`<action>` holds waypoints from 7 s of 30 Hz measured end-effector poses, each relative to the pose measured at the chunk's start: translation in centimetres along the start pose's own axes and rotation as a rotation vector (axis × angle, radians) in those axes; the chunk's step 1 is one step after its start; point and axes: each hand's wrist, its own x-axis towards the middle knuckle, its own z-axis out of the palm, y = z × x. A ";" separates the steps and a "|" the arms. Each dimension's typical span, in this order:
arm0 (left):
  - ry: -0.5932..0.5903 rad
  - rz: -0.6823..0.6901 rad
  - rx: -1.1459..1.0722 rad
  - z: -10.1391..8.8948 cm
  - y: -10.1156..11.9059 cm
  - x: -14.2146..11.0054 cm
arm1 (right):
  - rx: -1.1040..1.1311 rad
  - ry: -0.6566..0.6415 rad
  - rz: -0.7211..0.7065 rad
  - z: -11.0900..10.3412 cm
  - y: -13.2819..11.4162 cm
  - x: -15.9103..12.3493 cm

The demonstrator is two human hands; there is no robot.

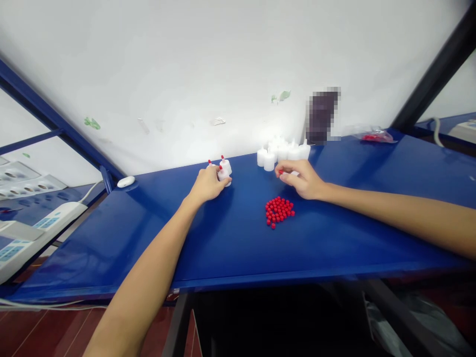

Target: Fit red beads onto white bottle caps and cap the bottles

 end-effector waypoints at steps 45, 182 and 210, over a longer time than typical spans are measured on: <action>0.073 0.553 0.157 1.8 6.2 -2.7 | -0.184 -0.151 -0.001 0.9 0.4 0.7; -0.389 0.118 -1.136 3.1 7.3 -2.9 | -0.255 -0.001 -0.328 0.9 1.3 0.1; -0.524 0.083 -1.214 2.5 7.2 -3.0 | -0.291 0.030 -0.280 1.1 1.3 0.2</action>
